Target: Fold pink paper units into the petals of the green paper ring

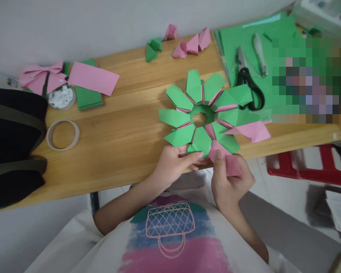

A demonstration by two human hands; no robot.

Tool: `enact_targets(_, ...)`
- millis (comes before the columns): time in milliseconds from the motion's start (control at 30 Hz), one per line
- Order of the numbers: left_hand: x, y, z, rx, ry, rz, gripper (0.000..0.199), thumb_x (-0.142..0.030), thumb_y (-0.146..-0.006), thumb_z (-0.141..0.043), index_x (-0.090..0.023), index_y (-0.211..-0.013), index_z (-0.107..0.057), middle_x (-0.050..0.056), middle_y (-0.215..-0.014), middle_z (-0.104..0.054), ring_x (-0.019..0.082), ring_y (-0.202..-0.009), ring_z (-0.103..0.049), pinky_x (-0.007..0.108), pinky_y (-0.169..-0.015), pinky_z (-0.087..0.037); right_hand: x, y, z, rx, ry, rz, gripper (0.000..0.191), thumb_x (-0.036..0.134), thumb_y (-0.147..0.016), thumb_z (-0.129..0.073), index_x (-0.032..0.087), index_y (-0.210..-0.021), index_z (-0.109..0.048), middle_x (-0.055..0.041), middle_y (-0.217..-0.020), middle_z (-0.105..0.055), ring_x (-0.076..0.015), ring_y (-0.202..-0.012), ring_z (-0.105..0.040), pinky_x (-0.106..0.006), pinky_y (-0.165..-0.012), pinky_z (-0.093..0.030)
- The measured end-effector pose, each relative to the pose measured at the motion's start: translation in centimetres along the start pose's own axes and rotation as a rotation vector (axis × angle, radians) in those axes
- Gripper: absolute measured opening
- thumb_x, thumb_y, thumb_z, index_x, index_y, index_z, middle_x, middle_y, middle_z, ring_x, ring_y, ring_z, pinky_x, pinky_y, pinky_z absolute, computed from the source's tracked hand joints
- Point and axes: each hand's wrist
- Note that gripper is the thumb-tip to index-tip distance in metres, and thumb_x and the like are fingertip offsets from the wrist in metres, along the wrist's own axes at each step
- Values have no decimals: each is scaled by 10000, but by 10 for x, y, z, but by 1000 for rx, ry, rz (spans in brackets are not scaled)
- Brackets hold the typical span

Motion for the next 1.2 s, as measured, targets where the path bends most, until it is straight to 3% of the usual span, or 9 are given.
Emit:
enact_targets(300,1,0,2,21,13,4,289,-291,-708,-761,-124,-935,-699,84,-893,-770,209,-756,-740,246,-578,-575,0,-1,-4,53,-86,-102,391,347,-830,-643,188,-507,-491,59,-457,-405,-88,-466,-415,-237,-478,-359)
enact_targets(800,0,3,-4,-54,-3,-21,173,-218,-721,-735,-127,-868,-718,50,-867,-771,154,-726,-724,220,-624,-593,0,1,-5,-47,133,129,382,290,-829,-646,191,-526,-435,83,-428,-349,-53,-408,-316,-202,-432,-323)
enact_targets(1200,3,1,-3,1,81,-18,161,-225,-712,-749,-130,-834,-706,24,-768,-752,139,-672,-708,221,-618,-580,-1,-1,-6,-50,209,216,353,284,-834,-629,189,-544,-452,78,-434,-391,-49,-378,-336,-199,-417,-325)
Point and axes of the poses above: each hand's wrist, its own y-axis away from the middle knuckle, its own z-axis out of the back of the hand, x = y × z
